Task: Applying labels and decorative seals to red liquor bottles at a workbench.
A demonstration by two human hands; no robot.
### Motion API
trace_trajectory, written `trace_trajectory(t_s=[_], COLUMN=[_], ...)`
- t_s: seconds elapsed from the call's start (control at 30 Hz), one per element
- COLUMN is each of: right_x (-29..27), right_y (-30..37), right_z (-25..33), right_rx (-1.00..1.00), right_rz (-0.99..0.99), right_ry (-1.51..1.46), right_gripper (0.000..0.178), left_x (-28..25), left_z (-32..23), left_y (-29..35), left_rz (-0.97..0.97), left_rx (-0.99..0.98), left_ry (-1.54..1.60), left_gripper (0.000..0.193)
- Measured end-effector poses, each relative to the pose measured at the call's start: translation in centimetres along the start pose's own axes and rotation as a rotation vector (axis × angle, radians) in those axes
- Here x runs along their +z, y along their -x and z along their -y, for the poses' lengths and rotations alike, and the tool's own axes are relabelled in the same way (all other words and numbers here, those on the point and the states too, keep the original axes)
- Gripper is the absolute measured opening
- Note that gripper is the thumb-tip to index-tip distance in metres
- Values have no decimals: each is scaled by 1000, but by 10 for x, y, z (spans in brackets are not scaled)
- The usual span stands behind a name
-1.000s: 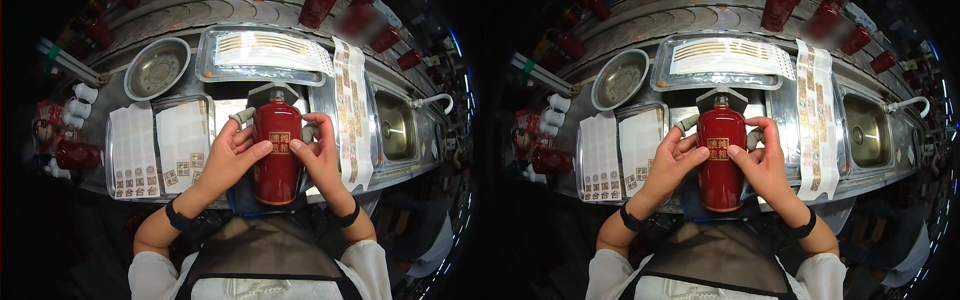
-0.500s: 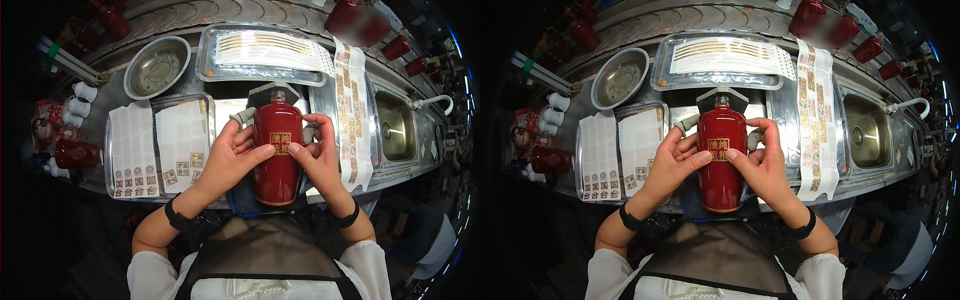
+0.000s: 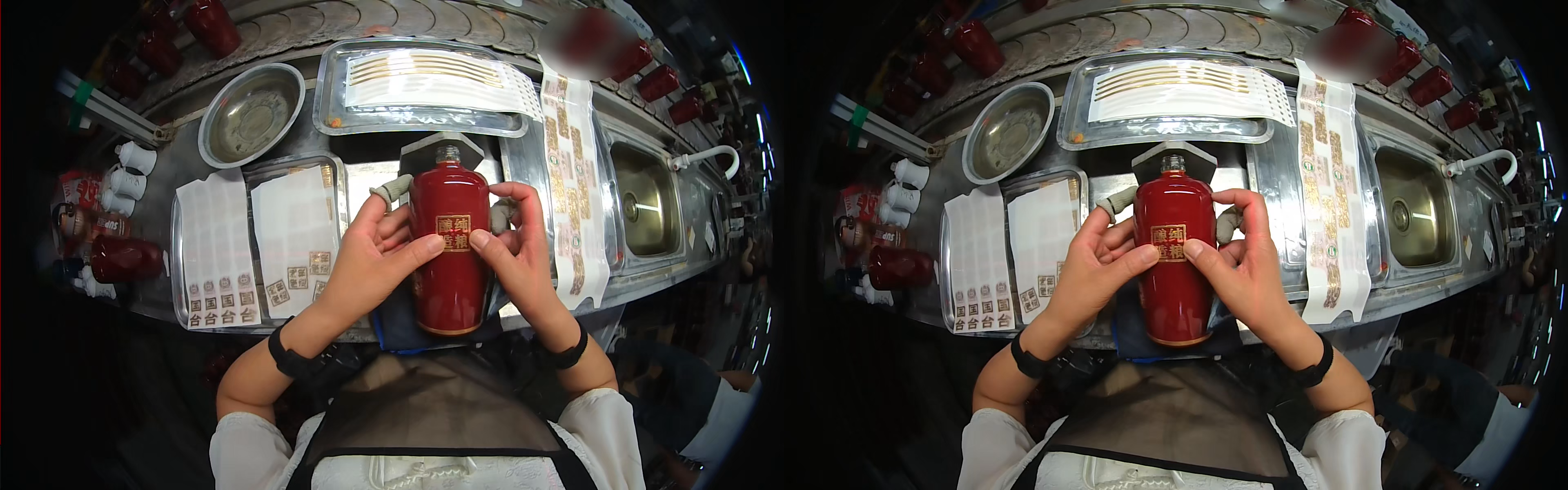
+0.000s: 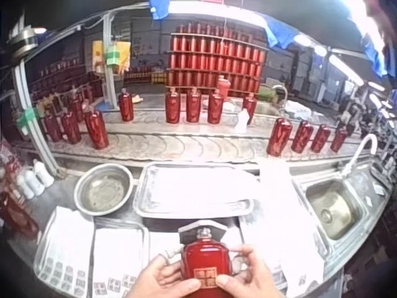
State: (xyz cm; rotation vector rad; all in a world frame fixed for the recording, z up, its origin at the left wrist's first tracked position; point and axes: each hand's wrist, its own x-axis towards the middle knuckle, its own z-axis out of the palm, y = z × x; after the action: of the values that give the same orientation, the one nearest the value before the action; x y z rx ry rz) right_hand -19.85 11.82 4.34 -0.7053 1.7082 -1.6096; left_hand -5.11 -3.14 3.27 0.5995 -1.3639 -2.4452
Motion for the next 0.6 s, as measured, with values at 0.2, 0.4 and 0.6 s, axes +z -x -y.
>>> trace_trajectory(t_s=[0.2, 0.4, 0.6], right_x=[1, -2, -1], right_y=[0, 1, 2], right_z=[2, 0, 0], right_rx=[15, 0, 42], right_rz=[11, 27, 13], right_ry=[28, 40, -21], right_gripper=[60, 59, 58], left_x=[0, 1, 3], left_z=[4, 5, 7], left_y=[-1, 1, 0], left_rz=[-12, -21, -44], left_rx=[13, -7, 2], left_ry=[2, 23, 8], left_gripper=[75, 78, 74])
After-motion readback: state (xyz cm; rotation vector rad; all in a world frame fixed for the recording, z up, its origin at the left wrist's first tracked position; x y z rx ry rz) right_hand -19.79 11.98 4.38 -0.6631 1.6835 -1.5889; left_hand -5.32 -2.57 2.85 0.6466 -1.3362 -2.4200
